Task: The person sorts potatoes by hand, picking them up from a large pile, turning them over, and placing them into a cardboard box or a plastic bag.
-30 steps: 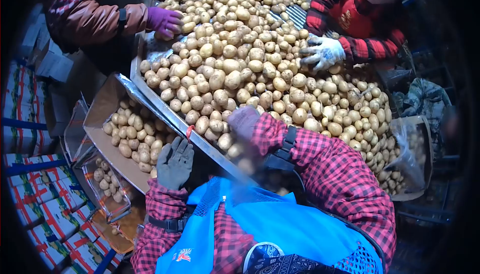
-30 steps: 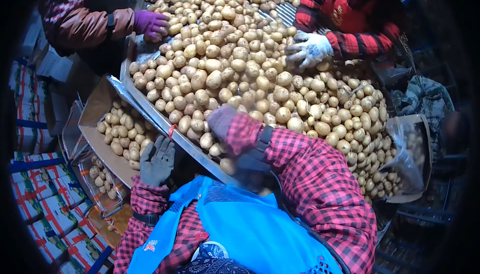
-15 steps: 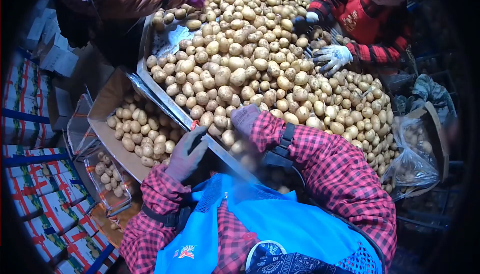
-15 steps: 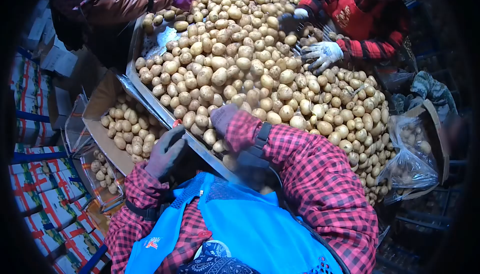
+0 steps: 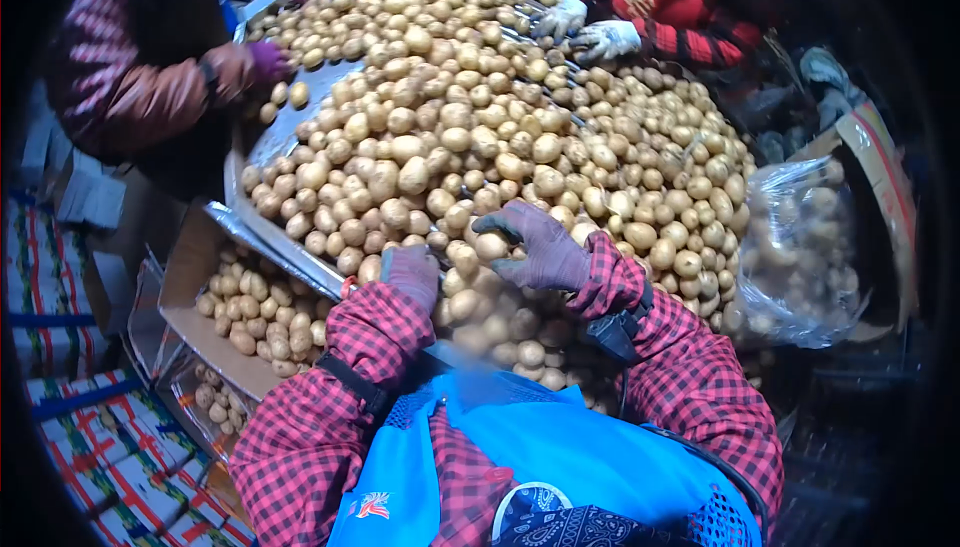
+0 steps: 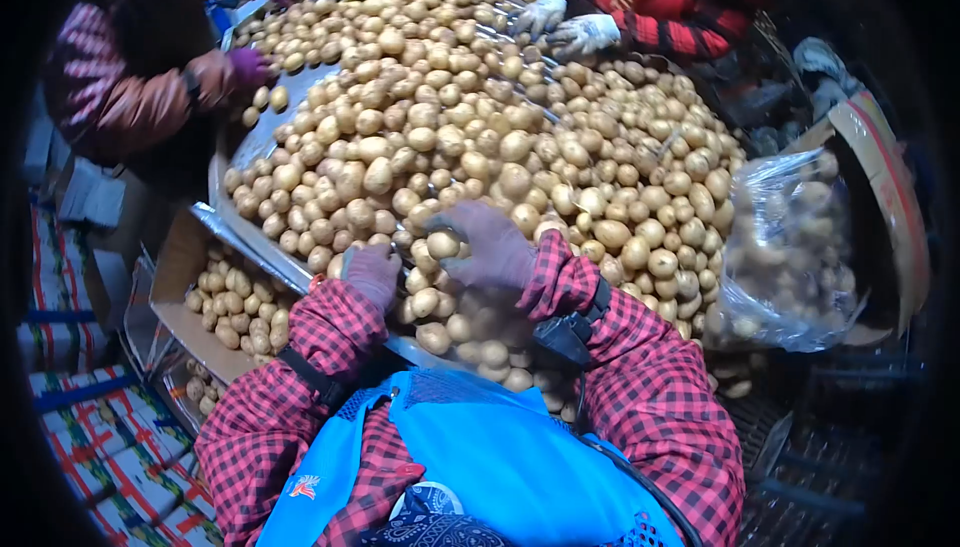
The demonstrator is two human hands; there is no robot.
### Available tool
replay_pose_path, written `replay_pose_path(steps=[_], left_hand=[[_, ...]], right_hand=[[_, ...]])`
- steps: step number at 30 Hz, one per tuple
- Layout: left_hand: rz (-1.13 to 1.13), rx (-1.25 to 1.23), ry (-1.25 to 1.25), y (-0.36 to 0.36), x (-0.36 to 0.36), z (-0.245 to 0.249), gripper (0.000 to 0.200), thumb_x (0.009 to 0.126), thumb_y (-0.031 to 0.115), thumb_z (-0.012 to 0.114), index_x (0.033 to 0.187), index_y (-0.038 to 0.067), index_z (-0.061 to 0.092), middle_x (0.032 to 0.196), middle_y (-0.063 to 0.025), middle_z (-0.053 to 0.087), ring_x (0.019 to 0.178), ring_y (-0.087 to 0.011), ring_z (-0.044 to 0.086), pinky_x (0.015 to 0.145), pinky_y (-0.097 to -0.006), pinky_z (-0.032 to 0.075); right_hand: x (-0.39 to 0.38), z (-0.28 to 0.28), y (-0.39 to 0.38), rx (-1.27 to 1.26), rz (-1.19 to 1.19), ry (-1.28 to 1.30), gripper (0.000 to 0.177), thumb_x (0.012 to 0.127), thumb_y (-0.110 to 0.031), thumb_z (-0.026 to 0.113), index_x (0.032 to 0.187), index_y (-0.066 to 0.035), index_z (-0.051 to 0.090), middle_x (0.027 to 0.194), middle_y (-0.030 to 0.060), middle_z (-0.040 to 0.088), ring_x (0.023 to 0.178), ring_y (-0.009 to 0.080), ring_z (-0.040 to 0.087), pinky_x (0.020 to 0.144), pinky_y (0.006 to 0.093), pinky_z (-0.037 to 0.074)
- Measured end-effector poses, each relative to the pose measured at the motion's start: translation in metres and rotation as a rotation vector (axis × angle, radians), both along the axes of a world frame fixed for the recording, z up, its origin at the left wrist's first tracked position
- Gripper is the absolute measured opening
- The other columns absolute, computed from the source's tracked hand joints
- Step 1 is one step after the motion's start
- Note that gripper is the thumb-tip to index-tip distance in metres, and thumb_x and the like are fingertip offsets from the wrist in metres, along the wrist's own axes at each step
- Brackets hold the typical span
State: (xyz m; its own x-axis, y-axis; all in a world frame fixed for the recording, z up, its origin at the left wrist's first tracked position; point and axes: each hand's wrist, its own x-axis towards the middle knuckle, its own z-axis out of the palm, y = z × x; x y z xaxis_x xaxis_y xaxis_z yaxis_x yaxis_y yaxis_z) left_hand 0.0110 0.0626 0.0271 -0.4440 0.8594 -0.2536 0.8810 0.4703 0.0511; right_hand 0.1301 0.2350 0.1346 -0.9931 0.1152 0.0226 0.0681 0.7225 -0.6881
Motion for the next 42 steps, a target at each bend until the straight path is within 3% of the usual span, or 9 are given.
replay_pose_path(steps=[12,15,19,26,31,34,36,38,42], left_hand=[[0.028,-0.038,-0.262,-0.014,-0.03,0.028,0.038,0.079,0.031,0.073,0.105,0.007,0.059,0.103,-0.0123,0.06,0.097,-0.031,0.062,0.082,-0.0409,0.049],[0.267,0.657,-1.017,-0.033,-0.037,-0.014,0.04,0.084,0.012,0.066,0.123,0.006,0.055,0.108,-0.0109,0.062,0.1,-0.023,0.062,0.086,-0.0351,0.051],[0.768,0.76,-2.236,-0.029,-0.009,0.07,0.05,0.091,0.009,0.057,0.138,0.001,0.042,0.137,-0.0138,0.046,0.118,-0.0256,0.053,0.097,-0.0358,0.047],[0.125,1.035,-1.712,-0.063,0.014,0.038,0.053,0.09,-0.015,0.034,0.14,0.003,0.035,0.137,-0.0155,0.045,0.124,-0.024,0.05,0.101,-0.0346,0.046],[0.646,1.073,-2.163,-0.075,0.018,0.037,0.042,0.093,-0.005,0.051,0.133,-0.002,0.039,0.132,-0.0158,0.049,0.11,-0.0269,0.058,0.093,-0.0359,0.053],[0.816,1.013,-2.598,-0.088,0.009,0.013,0.056,0.099,0.047,0.044,0.133,0.003,0.046,0.119,-0.0107,0.058,0.103,-0.0198,0.06,0.088,-0.033,0.052],[0.822,0.981,-2.493,-0.103,0.004,0.015,0.054,0.099,0.047,0.044,0.132,0.005,0.048,0.113,-0.0072,0.06,0.093,-0.0159,0.061,0.081,-0.0298,0.052],[0.633,1.157,-1.636,-0.123,0.016,0.038,0.035,0.103,0.029,0.042,0.126,0.005,0.053,0.103,-0.0006,0.06,0.076,-0.0096,0.058,0.066,-0.0191,0.046],[0.881,1.296,-2.017,-0.167,0.003,0.021,0.026,0.101,0.023,0.046,0.115,0.004,0.056,0.095,-0.0039,0.062,0.071,-0.0075,0.057,0.058,-0.017,0.046]], right_hand=[[0.029,0.007,0.004,-0.148,-0.193,0.019,0.051,0.07,-0.028,0.073,0.115,-0.008,0.061,0.105,0.0168,0.061,0.1,0.0316,0.059,0.088,0.04,0.048],[0.02,0.007,-0.007,-0.142,-0.13,0.078,0.051,0.069,-0.027,0.074,0.115,-0.009,0.062,0.101,0.0153,0.063,0.095,0.0325,0.061,0.085,0.0405,0.049],[0.007,0.012,-0.022,-0.105,-0.068,0.077,0.053,0.068,-0.024,0.074,0.118,-0.011,0.061,0.102,0.0145,0.061,0.095,0.0321,0.061,0.083,0.04,0.049],[-0.002,0.004,-0.05,-0.442,-0.029,-0.083,0.063,0.076,-0.023,0.073,0.133,-0.009,0.051,0.119,0.0142,0.06,0.106,0.0262,0.06,0.089,0.0354,0.048],[0.003,0.006,-0.06,-0.422,-0.107,0.026,0.052,0.084,-0.017,0.066,0.133,-0.006,0.052,0.113,0.0077,0.062,0.102,0.0148,0.058,0.092,0.0306,0.046],[0.006,-0.011,-0.06,-0.387,-0.214,-0.052,0.049,0.085,-0.02,0.065,0.13,-0.004,0.055,0.115,0.0116,0.063,0.103,0.0185,0.06,0.091,0.0339,0.048],[0.008,-0.026,-0.059,-0.425,-0.241,-0.034,0.045,0.086,-0.015,0.063,0.129,-0.002,0.055,0.11,0.0097,0.063,0.101,0.0168,0.061,0.089,0.031,0.049],[0.007,-0.031,-0.06,-0.521,-0.23,-0.047,0.042,0.088,-0.005,0.062,0.129,-0.001,0.054,0.112,0.0094,0.063,0.105,0.0156,0.06,0.09,0.029,0.049],[-0.002,-0.027,-0.066,-0.502,-0.156,-0.065,0.042,0.088,-0.004,0.062,0.129,0.0,0.053,0.115,0.0105,0.063,0.107,0.017,0.061,0.091,0.0301,0.049]])
